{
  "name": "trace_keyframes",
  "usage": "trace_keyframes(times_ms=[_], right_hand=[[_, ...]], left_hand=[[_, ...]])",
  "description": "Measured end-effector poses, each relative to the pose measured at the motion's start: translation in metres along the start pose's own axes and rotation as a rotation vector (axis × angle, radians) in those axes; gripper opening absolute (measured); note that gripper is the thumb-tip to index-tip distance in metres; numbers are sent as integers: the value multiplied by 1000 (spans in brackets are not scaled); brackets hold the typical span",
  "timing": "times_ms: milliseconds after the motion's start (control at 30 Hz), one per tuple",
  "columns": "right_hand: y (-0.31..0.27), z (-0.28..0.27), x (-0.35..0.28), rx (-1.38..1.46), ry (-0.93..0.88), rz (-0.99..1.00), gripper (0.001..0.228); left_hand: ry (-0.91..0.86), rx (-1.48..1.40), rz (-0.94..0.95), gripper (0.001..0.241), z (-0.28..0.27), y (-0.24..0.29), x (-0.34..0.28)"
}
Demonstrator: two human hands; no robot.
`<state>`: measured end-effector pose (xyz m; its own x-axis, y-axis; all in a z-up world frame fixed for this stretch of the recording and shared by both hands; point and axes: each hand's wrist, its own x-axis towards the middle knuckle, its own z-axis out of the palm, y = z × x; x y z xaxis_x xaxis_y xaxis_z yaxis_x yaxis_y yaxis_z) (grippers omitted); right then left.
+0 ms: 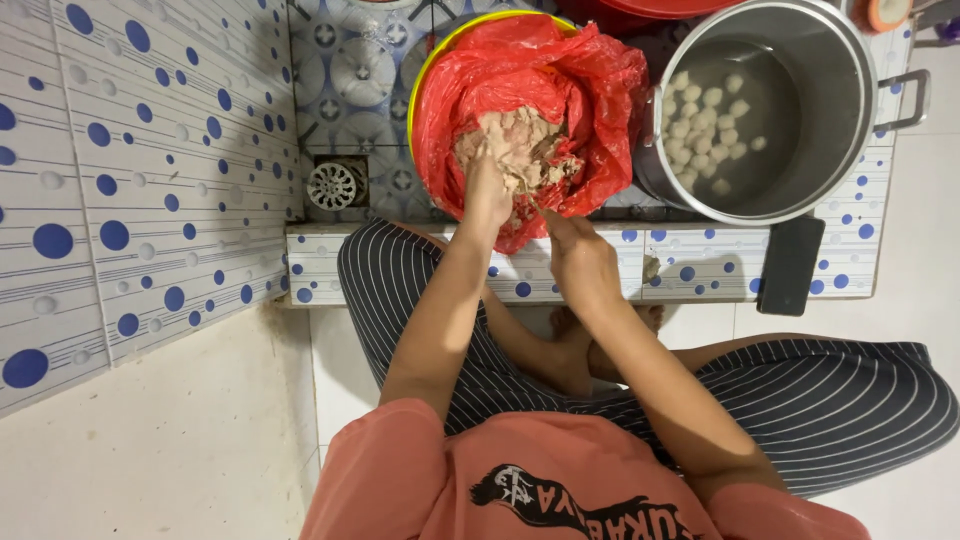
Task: Forming dough balls by hand and spoon and dropping them into a pot of water
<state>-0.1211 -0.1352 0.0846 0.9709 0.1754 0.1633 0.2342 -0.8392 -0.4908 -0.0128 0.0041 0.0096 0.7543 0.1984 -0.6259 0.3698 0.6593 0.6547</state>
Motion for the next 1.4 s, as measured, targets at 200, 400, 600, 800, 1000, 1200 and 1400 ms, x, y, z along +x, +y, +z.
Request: trace_keyframes(times_ms=[200,400,600,800,1000,1200,1400], right_hand=[[28,-19,17,-94,189,-102,30],[13,-7,-9,-416,56,-212,34],[47,23,-6,-584,65,-311,33],[60,12,18,-582,28,-266,36],[45,-37,11,-121,223,-84,30],[86,-77,2,433,259,258,19],[77,-124,18,480,276,426,14]], left_hand=[[-216,-367,-407,56,-23,-21,52],[-94,-478,-404,43,5,17,16],[24,-337,-337,26,-58,-108,100],[100,-145,-266,19,-29,-86,53],[-122,-343,-274,35,-20,-24,42],[-117,-277,33,8,-13,-5,30],[-66,301,108,17,9,35,-10]])
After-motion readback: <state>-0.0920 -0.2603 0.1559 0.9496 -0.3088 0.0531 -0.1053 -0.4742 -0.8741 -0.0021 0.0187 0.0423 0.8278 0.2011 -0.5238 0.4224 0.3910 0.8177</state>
